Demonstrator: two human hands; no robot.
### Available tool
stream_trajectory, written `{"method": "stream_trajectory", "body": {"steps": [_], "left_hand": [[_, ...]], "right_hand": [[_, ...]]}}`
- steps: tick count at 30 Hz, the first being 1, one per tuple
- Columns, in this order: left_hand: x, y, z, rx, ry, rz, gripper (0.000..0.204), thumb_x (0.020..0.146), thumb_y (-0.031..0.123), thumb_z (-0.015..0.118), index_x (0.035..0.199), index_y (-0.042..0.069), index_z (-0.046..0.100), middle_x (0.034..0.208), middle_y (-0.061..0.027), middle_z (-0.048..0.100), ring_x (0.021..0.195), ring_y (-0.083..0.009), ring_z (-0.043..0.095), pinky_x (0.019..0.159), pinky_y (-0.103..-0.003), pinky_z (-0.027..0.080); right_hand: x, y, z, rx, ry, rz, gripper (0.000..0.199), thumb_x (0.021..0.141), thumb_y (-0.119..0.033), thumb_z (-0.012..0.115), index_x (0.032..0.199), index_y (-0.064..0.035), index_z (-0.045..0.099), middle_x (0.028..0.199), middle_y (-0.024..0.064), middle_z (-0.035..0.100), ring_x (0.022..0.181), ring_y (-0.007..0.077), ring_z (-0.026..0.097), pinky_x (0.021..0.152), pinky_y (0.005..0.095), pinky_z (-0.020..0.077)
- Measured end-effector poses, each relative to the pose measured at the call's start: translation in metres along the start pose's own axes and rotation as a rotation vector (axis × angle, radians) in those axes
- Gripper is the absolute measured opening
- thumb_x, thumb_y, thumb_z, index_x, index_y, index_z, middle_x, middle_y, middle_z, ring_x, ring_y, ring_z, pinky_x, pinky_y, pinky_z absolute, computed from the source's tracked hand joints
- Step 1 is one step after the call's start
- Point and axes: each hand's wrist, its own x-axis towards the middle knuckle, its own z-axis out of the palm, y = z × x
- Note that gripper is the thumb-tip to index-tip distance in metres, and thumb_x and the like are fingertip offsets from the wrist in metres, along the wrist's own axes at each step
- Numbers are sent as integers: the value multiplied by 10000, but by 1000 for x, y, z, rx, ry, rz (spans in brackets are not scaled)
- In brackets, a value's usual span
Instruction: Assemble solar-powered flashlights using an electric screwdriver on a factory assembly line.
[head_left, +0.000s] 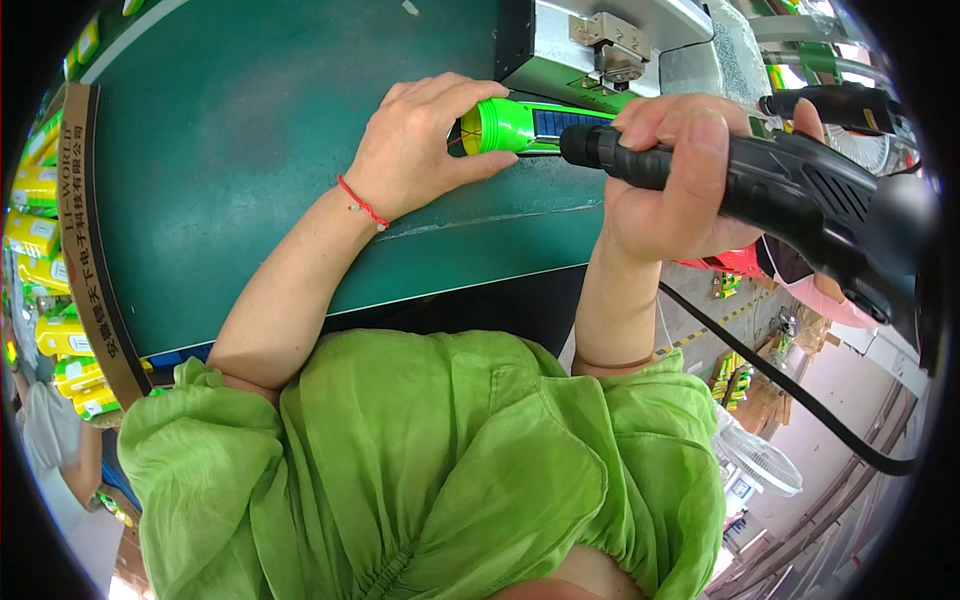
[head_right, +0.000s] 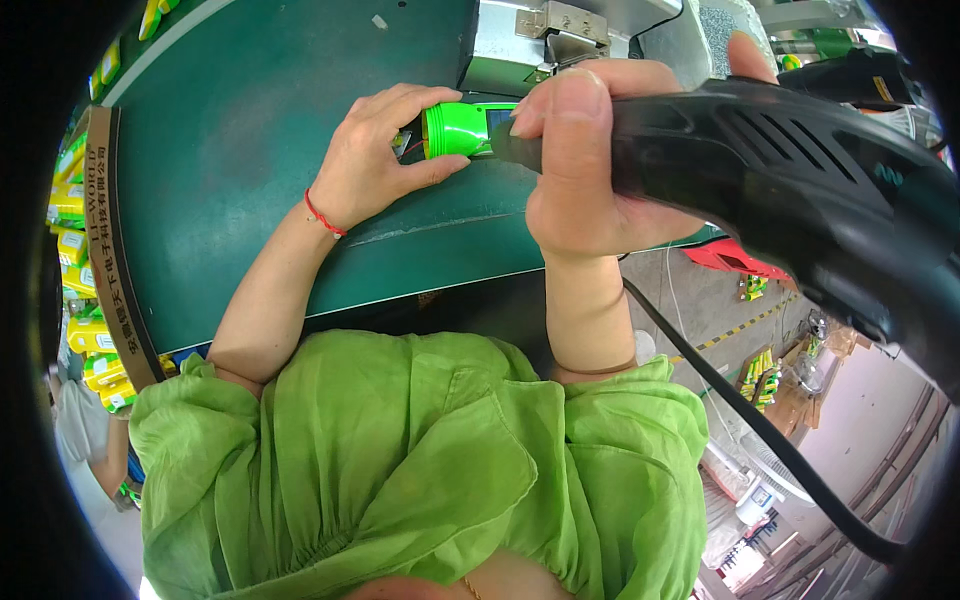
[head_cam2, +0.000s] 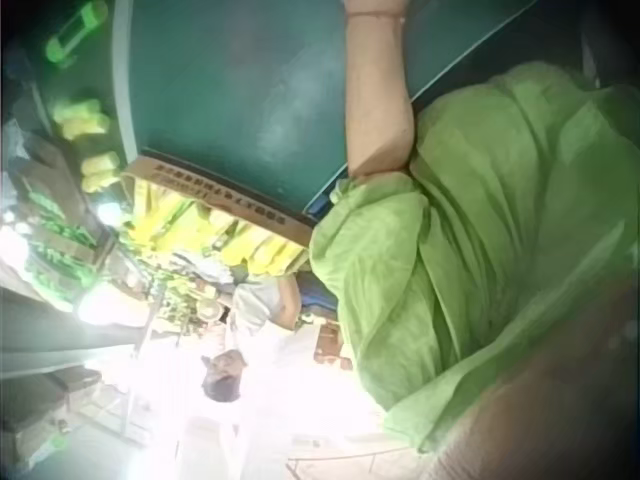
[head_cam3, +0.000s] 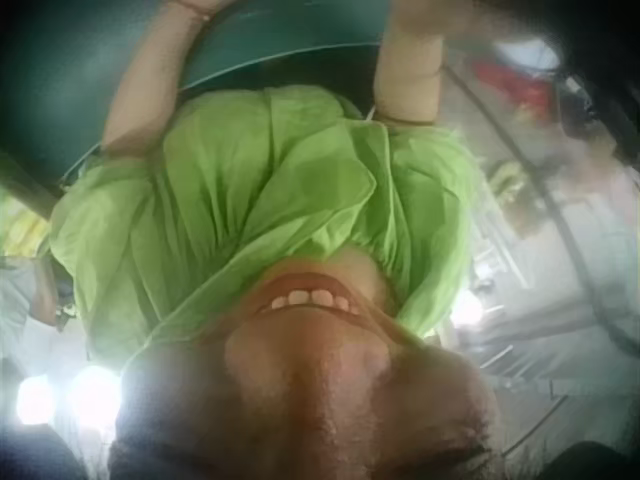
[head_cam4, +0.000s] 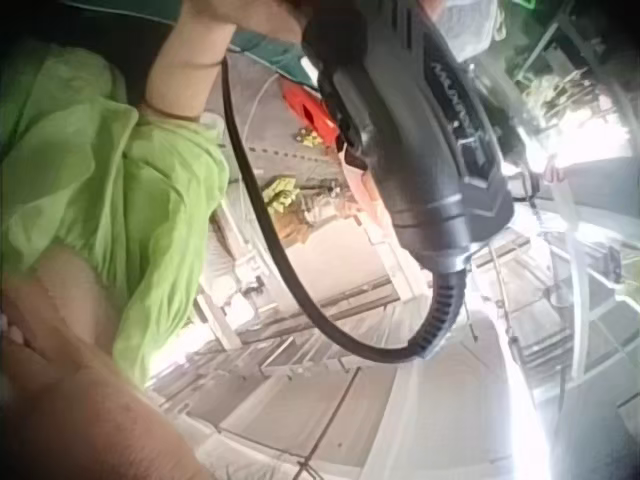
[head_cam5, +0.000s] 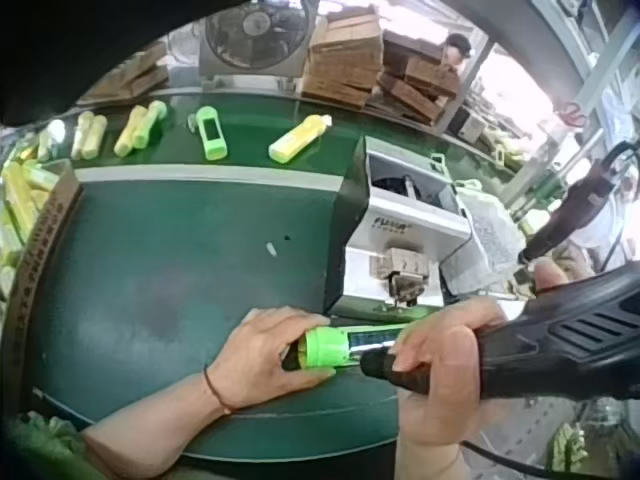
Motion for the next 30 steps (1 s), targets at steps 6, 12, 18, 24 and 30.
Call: {"method": "stream_trajectory", "body": {"steps": [6, 12, 18, 24, 30], "left_hand": [[1, 0, -2, -12, 8, -10, 526, 699, 234, 827, 1172, 114, 632, 1063, -65, 663, 982, -253, 619, 896, -357, 444], [1, 10, -4, -75, 66, -29, 586, 646, 237, 849, 1179, 130, 629, 1131, -52, 640, 1068, -262, 582, 926, -378, 430], [0, 19, -1, -18, 146, 208, 387, 609, 190, 850, 966, 136, 711, 1179, -31, 631, 1186, -291, 528, 965, -416, 400], [-1, 23, 0, -18, 163, 249, 180, 650, 132, 811, 803, 120, 717, 1043, 9, 660, 1157, -276, 555, 957, -417, 404], [-3, 21, 0, -35, 167, 252, 160, 658, 119, 806, 790, 118, 716, 1000, 20, 662, 1143, -263, 565, 967, -441, 401]], "right_hand": [[-6, 10, -6, -5, -42, -46, 712, 841, -25, 605, 1357, 93, 128, 705, 132, 615, 526, 154, 584, 589, 295, 521], [3, 0, -5, 214, -19, -11, 804, 839, -41, 585, 1418, 36, 33, 685, 142, 579, 517, 180, 562, 557, 336, 528], [-4, -23, 4, 228, 23, 93, 606, 905, -160, 473, 1447, -170, 203, 733, 65, 506, 527, 146, 488, 470, 297, 421], [-2, -29, -2, 296, -16, 66, 787, 882, -103, 561, 1464, -78, 31, 758, 134, 542, 544, 199, 553, 548, 374, 532], [-3, -31, -1, 271, -18, 62, 791, 875, -105, 570, 1454, -43, 35, 746, 137, 542, 544, 201, 555, 546, 381, 535]]}}
